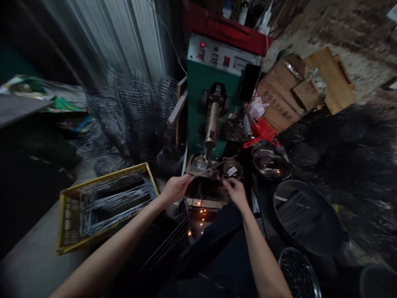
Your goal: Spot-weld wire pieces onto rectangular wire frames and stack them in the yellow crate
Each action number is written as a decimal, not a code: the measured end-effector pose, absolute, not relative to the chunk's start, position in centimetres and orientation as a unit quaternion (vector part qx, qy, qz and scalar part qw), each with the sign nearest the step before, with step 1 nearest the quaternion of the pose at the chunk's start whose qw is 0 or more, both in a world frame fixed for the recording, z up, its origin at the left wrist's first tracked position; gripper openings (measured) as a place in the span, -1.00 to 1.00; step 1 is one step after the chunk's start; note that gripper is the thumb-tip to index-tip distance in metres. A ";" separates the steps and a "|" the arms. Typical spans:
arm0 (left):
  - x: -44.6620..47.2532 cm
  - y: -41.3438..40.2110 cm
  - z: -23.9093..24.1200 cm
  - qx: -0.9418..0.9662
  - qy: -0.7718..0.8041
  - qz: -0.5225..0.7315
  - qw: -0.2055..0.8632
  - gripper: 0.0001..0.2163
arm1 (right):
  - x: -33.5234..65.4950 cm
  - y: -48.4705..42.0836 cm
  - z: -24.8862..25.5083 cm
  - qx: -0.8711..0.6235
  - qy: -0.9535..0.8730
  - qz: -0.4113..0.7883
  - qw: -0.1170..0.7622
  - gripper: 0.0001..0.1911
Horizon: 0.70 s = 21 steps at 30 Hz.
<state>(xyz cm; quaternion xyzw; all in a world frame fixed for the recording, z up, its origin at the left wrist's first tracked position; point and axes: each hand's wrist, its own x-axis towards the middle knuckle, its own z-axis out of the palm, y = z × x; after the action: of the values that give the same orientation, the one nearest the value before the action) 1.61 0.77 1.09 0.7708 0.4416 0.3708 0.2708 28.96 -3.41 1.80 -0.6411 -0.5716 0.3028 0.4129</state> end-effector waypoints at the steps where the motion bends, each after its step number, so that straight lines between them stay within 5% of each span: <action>1: 0.6 0.0 0.9 0.774 0.445 0.360 0.273 -0.87 | 30.1 -5.3 1.6 -0.659 -0.588 0.267 0.384 -0.58; 7: -11.7 -5.7 -0.7 0.678 0.580 0.369 0.263 -0.95 | 36.3 -12.8 -1.4 -0.775 -0.547 0.179 0.261 -0.51; 13: -24.8 -8.5 -4.1 0.417 0.712 0.525 0.208 -0.72 | 36.8 -12.7 -3.1 -0.826 -0.517 0.076 0.209 -0.51; 21: -30.2 -7.1 -11.5 0.169 0.731 0.602 0.272 -0.64 | 34.6 -11.0 -3.8 -0.840 -0.523 0.050 0.134 -0.50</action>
<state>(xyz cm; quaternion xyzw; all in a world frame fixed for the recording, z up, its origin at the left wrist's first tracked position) -30.22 -7.07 -11.46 0.1690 0.7312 0.6021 0.2723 34.61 -10.99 -3.79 -0.8401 -0.5233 0.0501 0.1338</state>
